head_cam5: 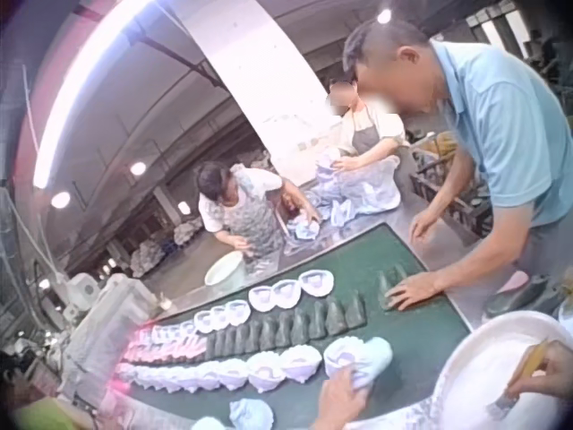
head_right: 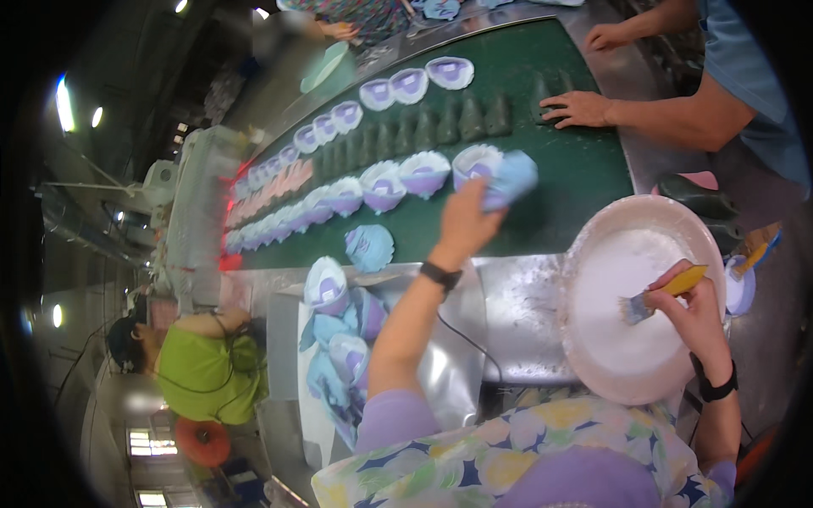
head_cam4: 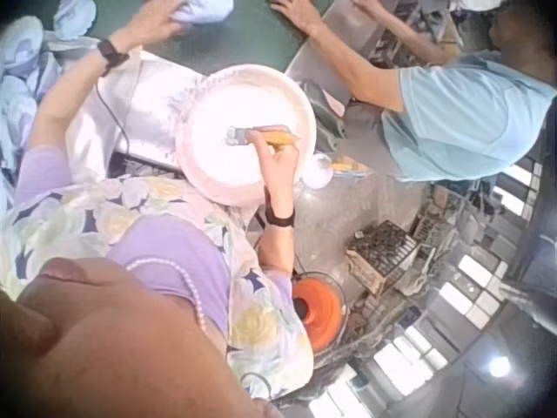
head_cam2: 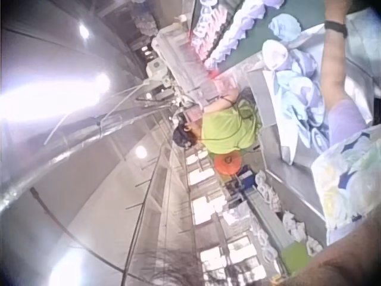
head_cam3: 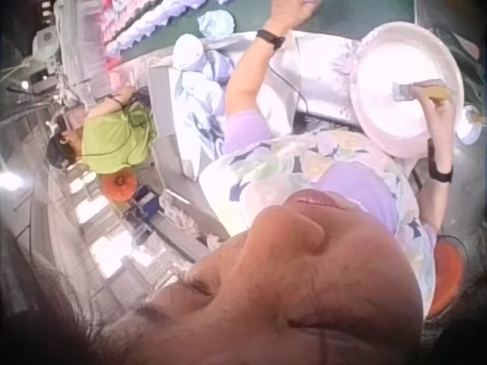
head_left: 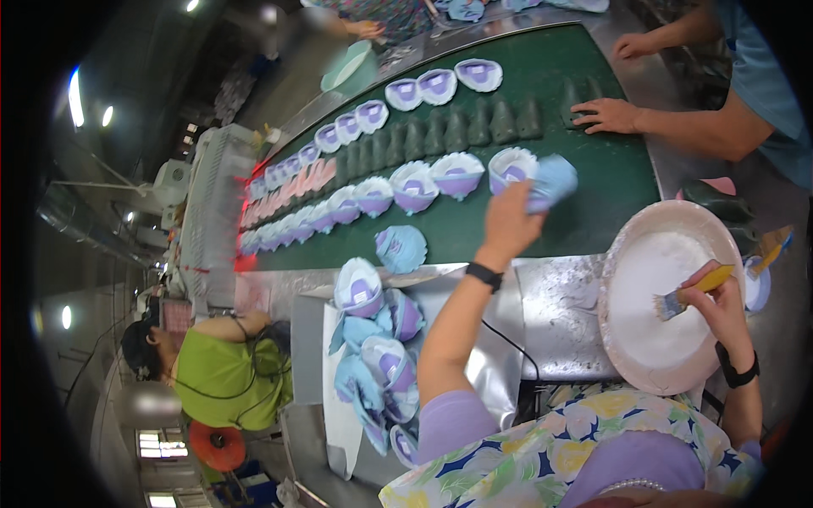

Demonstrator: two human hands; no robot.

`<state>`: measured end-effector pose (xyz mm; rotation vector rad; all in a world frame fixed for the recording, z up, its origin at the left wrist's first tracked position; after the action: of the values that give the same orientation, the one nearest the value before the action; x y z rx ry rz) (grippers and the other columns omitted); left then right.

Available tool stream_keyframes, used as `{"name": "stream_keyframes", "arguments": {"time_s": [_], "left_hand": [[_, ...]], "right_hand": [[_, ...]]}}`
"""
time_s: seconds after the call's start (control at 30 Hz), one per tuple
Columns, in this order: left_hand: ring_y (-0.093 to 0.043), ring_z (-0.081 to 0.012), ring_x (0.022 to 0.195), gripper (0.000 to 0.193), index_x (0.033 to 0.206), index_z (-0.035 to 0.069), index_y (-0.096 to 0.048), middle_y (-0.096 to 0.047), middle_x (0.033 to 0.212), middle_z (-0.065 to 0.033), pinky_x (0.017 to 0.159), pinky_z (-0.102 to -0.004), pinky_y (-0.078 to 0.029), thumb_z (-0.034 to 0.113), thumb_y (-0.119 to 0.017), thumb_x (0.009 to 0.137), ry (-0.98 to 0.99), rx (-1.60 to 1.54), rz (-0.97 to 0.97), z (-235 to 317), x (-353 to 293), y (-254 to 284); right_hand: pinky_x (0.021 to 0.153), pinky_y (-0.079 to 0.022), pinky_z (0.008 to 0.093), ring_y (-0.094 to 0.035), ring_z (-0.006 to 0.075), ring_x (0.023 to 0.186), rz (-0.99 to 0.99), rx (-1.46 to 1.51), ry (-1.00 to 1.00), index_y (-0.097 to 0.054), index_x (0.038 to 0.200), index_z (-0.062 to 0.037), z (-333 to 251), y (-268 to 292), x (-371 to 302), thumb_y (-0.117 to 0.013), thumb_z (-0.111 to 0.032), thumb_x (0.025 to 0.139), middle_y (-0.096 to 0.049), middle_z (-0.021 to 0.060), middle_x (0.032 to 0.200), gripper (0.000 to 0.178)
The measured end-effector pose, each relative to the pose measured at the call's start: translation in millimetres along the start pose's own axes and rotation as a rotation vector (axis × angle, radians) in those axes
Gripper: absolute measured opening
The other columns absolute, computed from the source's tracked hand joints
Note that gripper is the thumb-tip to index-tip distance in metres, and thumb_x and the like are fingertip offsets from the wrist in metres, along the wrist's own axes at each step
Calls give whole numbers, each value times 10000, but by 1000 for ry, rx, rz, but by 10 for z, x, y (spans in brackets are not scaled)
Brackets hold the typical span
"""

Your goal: Applying adhesive to shoe soles and components on an assembly line.

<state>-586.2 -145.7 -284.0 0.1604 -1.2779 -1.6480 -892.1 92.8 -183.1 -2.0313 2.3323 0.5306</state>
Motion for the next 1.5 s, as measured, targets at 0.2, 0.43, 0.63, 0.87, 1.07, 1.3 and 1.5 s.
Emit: {"name": "stream_keyframes", "arguments": {"time_s": [0.2,0.43,0.63,0.87,1.07,1.3,1.5], "left_hand": [[-572,-248,1051,649,1267,-66,-515,-540,1272,-159,904,-333,-467,280,-790,791,860,-671,694,-1666,-832,1223],[-354,-492,1301,863,1292,-55,-548,-384,1400,-302,1093,-546,-303,497,-747,659,1549,125,141,-2704,-1677,1136],[-420,-417,1241,857,1214,-168,-536,-416,1334,-290,1050,-416,-372,473,-759,690,1128,307,220,-2060,-1484,1250],[-422,-368,1241,873,1218,-176,-509,-377,1351,-238,1038,-424,-366,438,-801,672,828,173,304,-552,-1571,1946],[-493,-398,1208,886,1251,-4,-562,-543,1268,-235,1015,-504,-376,488,-846,571,980,878,-551,265,-2255,2917],[-607,-250,1057,497,1385,-18,-437,-583,1246,-185,875,-357,-487,136,-601,941,515,-632,244,1631,-1539,2788],[-605,-187,815,173,1115,-11,-556,-652,943,-116,752,-286,-490,46,-532,954,-163,-1254,-118,1803,-1059,2392]], "right_hand": [[751,-500,264,-629,117,791,21,13,18,-595,891,-9,200,-91,150,-673,-26,799,-640,64,850,122],[738,-490,265,-619,123,778,-37,-6,14,-609,867,-12,-106,-247,165,-707,-23,772,-659,58,830,138],[696,-487,267,-617,123,744,-37,26,47,-626,842,-8,-124,-304,2,-727,-71,771,-663,52,807,139],[670,-488,269,-625,134,712,-46,-22,199,-649,844,-5,-181,-177,-170,-721,-112,793,-667,67,790,139],[674,-501,243,-628,105,734,-67,81,193,-646,944,2,106,-39,-381,-703,-139,849,-664,54,810,179],[710,-527,255,-623,125,776,59,690,33,-616,1012,4,247,31,-358,-671,-220,901,-641,67,917,256],[723,-520,241,-603,102,786,130,817,-36,-584,1080,-36,297,132,-592,-667,-213,910,-625,53,920,259]]}}
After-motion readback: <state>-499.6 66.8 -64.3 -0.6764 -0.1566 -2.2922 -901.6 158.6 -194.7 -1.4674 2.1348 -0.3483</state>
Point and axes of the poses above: each hand's wrist, its own x-axis towards the middle knuckle, its own y-axis out of the back of the hand, z = x × y, the point moved 1 cm from there along x, towards the middle knuckle
